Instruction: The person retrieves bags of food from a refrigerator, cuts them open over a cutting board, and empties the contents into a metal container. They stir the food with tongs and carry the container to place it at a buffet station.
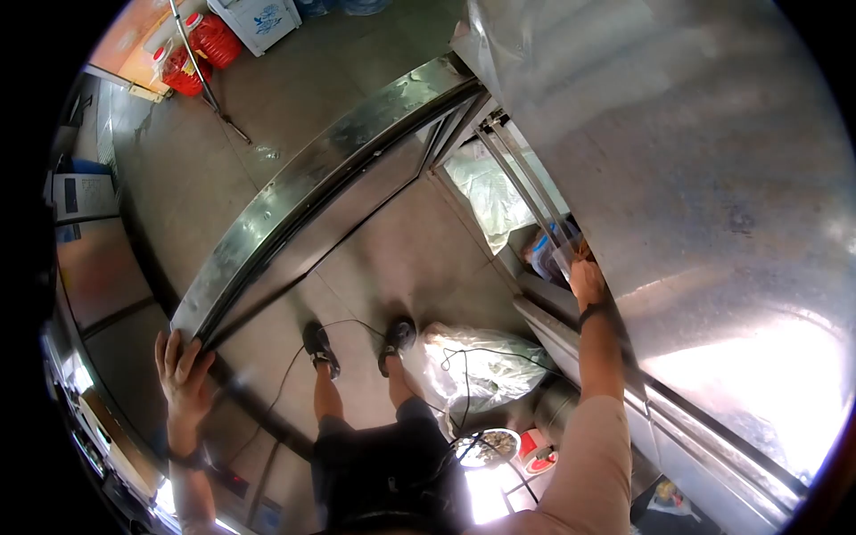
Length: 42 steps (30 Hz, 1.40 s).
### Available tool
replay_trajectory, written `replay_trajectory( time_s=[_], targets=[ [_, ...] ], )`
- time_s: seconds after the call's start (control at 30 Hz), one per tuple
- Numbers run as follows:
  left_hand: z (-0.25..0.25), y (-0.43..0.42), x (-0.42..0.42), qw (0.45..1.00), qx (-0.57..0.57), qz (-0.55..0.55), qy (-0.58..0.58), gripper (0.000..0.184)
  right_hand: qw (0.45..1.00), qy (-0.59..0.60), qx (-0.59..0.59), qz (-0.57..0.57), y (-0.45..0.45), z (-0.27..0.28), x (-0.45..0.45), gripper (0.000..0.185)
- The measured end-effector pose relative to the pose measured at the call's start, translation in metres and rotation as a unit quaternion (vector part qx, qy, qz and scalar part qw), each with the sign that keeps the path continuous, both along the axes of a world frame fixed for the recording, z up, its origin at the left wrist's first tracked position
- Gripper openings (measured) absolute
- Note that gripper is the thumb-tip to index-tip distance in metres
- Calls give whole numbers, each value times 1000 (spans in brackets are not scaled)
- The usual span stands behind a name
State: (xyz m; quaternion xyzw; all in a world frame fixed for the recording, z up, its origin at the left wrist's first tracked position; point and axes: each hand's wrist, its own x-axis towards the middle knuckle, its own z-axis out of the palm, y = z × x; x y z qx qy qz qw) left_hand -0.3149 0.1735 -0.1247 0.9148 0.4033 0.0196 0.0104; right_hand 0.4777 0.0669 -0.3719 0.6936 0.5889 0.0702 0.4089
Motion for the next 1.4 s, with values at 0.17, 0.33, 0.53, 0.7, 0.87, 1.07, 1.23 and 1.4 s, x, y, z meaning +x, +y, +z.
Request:
replay_trajectory(
  time_s=[0.17,0.33,0.53,0.7,0.87,1.07,1.23,1.4],
  targets=[
    [2,-10,4,1000,-13,9,-18,36,985,92,146,22,-17,4,17,31],
    [9,-19,11,999,-29,20,-33,39,924,245,256,-143,-7,54,3,25],
    [19,-29,14,998,-39,20,-46,42,882,262,362,-149,-8,85,7,24],
    [17,-36,15,998,-36,18,-43,43,887,262,354,-139,-9,85,14,23],
    [17,-41,19,998,-41,23,-50,41,899,264,325,-132,-7,81,10,22],
    [17,-41,14,997,-37,31,-56,43,914,227,320,-100,0,65,-6,21],
    [16,-40,12,997,-43,27,-64,41,924,208,241,-212,-9,72,-40,22],
    [14,-38,9,997,-46,28,-64,39,924,163,198,-283,-10,35,-53,27]
  ],
)
